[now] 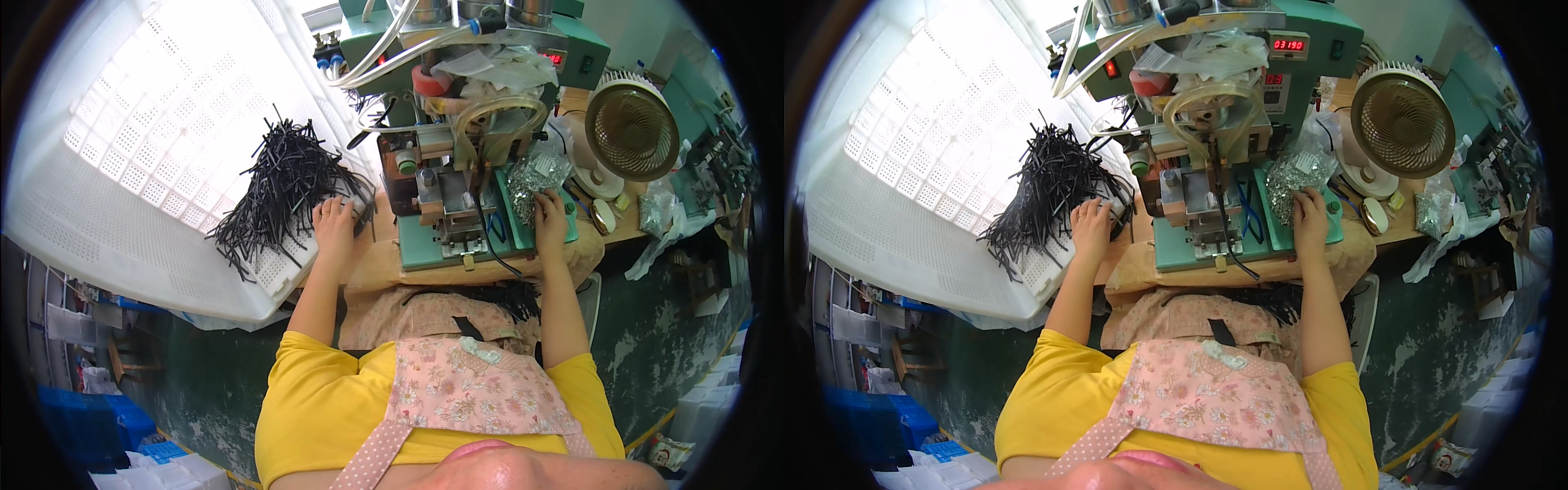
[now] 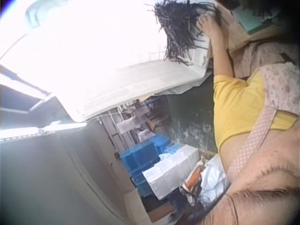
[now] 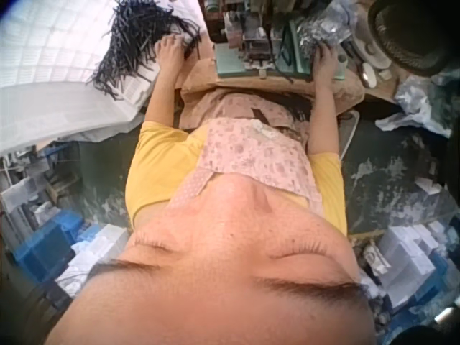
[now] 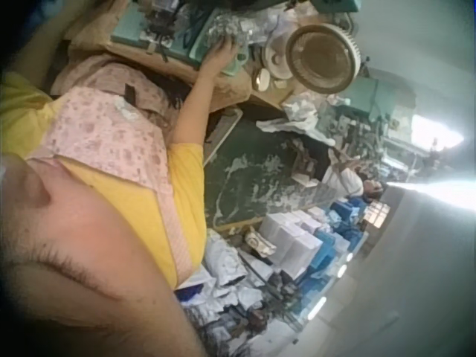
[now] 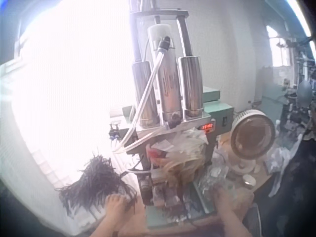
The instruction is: The person repeatedly picks up black cords and small metallic components, inserts the cord into a machine, and secures the component onto the cord. The finished items are placed on a green tray beside the machine.
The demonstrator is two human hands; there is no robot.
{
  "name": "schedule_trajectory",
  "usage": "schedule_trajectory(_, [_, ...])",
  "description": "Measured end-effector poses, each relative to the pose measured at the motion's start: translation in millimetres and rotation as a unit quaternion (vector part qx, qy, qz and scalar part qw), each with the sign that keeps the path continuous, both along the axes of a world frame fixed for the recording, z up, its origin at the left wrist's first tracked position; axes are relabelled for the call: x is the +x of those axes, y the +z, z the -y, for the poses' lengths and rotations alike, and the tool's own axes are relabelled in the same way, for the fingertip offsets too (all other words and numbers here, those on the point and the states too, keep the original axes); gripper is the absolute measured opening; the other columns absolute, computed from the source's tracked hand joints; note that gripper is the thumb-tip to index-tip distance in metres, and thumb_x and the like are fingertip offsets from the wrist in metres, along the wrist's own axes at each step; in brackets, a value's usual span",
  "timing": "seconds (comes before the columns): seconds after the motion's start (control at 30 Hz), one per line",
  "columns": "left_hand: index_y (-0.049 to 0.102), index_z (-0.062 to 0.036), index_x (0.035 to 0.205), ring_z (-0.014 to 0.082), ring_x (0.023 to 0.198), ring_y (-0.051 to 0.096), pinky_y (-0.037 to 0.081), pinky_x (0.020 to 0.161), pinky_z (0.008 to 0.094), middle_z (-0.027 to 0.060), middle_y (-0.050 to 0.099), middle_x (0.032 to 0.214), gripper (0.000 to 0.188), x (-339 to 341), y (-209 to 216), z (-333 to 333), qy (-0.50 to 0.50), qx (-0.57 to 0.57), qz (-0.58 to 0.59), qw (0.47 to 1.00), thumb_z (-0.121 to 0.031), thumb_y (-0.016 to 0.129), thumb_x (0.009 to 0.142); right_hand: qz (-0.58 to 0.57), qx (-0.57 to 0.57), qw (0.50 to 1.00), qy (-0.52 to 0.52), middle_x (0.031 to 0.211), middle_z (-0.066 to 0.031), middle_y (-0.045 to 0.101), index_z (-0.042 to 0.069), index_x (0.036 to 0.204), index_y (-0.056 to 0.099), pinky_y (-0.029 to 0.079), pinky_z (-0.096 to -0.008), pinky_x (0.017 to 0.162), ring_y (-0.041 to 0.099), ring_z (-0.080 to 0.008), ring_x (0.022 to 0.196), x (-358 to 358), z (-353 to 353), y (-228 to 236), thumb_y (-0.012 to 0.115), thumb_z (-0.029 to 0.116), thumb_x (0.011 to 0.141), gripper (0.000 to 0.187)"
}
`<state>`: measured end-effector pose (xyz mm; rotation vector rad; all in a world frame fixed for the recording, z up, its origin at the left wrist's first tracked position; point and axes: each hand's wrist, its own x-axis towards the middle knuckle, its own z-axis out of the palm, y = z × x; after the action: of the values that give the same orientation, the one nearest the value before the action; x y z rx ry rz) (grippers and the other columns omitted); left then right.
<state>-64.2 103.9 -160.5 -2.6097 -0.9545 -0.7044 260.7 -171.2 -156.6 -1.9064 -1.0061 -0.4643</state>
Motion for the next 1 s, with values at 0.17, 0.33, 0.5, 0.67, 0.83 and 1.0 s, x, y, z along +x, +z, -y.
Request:
schedule_trajectory(0.17, [0.066,-0.0132,0.097,0.0201,0.103,0.057,0.041,0.088,0.0355,0.0034,0.063,0.107,0.014,4,7,-5,-0.037,0.042,0.096,0.994,-0.014,0.064,0.083,-0.076,0.027,0.996,0.037,0.105,-0.0112,0.062,0.003,0.098,0.063,0.050,-0.0362,0.073,0.062,-0.0287,0.089,0,1,-3,0.062,0.001,0.086,0.012])
schedule_trajectory(0.33, [0.056,-0.0052,0.103,0.0147,0.073,0.063,0.047,0.058,0.0291,0.0083,0.066,0.093,0.017,17,16,15,-0.050,-0.258,0.376,0.889,-0.021,0.055,0.097,0.024,-0.036,0.999,0.017,0.094,-0.0101,0.064,0.006,0.092,0.063,0.045,-0.0391,0.077,0.059,-0.0317,0.087,2,0,0,0.062,0.001,0.084,0.009])
schedule_trajectory(0.5, [0.053,-0.0046,0.107,0.0149,0.066,0.064,0.049,0.059,0.0283,0.0077,0.066,0.082,0.016,34,-9,44,-0.121,-0.437,0.391,0.801,-0.018,0.051,0.099,-0.074,-0.020,0.997,0.021,0.092,-0.0103,0.065,0.004,0.094,0.063,0.047,-0.0364,0.076,0.062,-0.0290,0.087,-18,-4,12,0.063,0.003,0.085,0.009])
schedule_trajectory(0.67, [0.055,-0.0073,0.112,0.0259,0.066,0.065,0.051,0.060,0.0324,0.0129,0.064,0.075,0.017,17,2,40,-0.079,-0.284,0.211,0.932,-0.012,0.053,0.096,-0.197,0.059,0.972,0.115,0.095,-0.0093,0.066,0.004,0.100,0.065,0.048,-0.0332,0.076,0.063,-0.0260,0.087,-46,-14,58,0.064,0.006,0.086,0.014])
schedule_trajectory(0.83, [0.060,-0.0077,0.116,0.0289,0.083,0.066,0.052,0.069,0.0351,0.0142,0.068,0.094,0.024,38,54,48,-0.156,-0.243,0.345,0.893,-0.006,0.057,0.092,-0.140,0.030,0.975,0.169,0.095,-0.0083,0.066,0.005,0.097,0.064,0.044,-0.0351,0.083,0.058,-0.0264,0.093,-79,-34,96,0.066,0.010,0.084,0.014])
schedule_trajectory(1.0, [0.065,-0.0051,0.111,0.0243,0.088,0.065,0.050,0.077,0.0341,0.0104,0.068,0.099,0.026,52,99,97,-0.286,-0.104,0.352,0.885,0.000,0.060,0.086,-0.197,0.043,0.962,0.185,0.093,-0.0073,0.065,0.006,0.097,0.060,0.044,-0.0368,0.083,0.057,-0.0274,0.093,-91,-44,102,0.067,0.013,0.084,0.017])
